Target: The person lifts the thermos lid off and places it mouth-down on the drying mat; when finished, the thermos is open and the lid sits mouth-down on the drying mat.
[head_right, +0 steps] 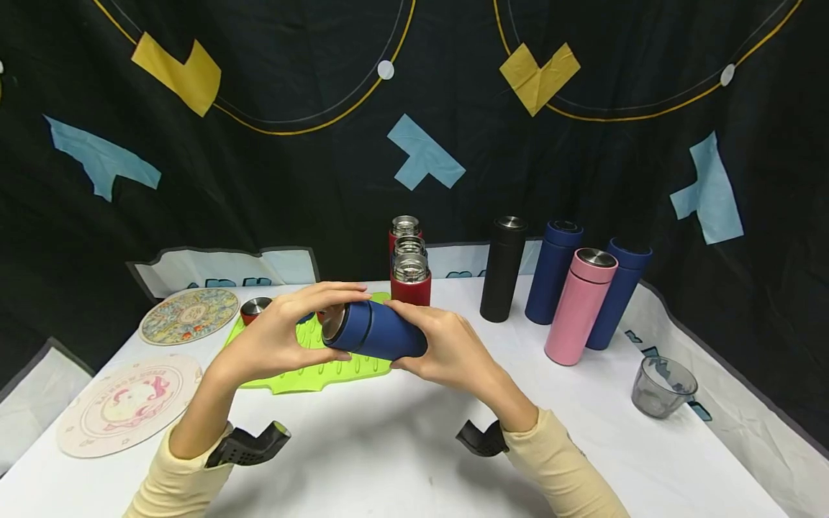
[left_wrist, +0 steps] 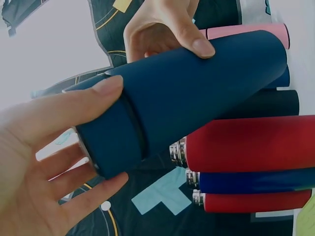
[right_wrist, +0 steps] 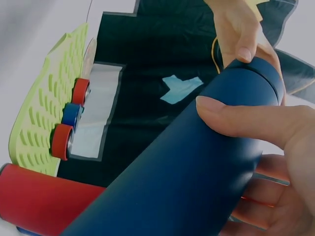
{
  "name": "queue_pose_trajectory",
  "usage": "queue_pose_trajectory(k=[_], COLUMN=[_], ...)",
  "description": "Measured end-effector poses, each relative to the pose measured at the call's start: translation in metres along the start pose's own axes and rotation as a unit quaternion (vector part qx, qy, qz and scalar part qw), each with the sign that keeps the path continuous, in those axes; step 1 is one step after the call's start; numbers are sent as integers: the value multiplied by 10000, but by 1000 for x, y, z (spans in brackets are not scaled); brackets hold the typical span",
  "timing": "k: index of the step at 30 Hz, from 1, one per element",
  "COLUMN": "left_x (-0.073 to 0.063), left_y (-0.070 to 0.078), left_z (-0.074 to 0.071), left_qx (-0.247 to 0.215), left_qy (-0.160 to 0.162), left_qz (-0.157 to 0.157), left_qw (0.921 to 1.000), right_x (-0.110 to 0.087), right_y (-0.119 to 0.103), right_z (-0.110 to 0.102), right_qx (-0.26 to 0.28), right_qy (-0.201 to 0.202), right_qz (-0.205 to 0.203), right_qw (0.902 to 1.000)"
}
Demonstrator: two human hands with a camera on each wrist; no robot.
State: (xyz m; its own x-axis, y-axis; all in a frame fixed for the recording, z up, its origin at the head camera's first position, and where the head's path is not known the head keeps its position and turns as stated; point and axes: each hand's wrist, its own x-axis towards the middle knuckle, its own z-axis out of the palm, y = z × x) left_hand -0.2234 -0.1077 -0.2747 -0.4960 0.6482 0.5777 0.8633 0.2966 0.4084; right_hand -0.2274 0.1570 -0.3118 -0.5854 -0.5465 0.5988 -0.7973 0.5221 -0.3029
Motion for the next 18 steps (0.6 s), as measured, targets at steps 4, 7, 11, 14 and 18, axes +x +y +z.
queue_pose_trajectory(k=[4,7,11,14,18], left_x=[0,0,1,2,2], left_y=[0,-1,-3,-4,-5], left_z=[0,1,2,3,4], left_qx=[106,59,223,415,428], left_qy=[123,207,266,344,444], left_qz=[45,124,273,329,311], left_qw=[9999,9997,9990,9980,9976], right_x=[0,1,2,2,2], right_y=[5,11,18,22,24], right_z=[-1,-1,-1,-2,-3], right_qx=[83,288,684,958,988], right_qy=[-90,-137,-256,-329,-294], right_qz=[54,7,-13,35,-35], right_qw=[9999,9995,9973,9949,9947])
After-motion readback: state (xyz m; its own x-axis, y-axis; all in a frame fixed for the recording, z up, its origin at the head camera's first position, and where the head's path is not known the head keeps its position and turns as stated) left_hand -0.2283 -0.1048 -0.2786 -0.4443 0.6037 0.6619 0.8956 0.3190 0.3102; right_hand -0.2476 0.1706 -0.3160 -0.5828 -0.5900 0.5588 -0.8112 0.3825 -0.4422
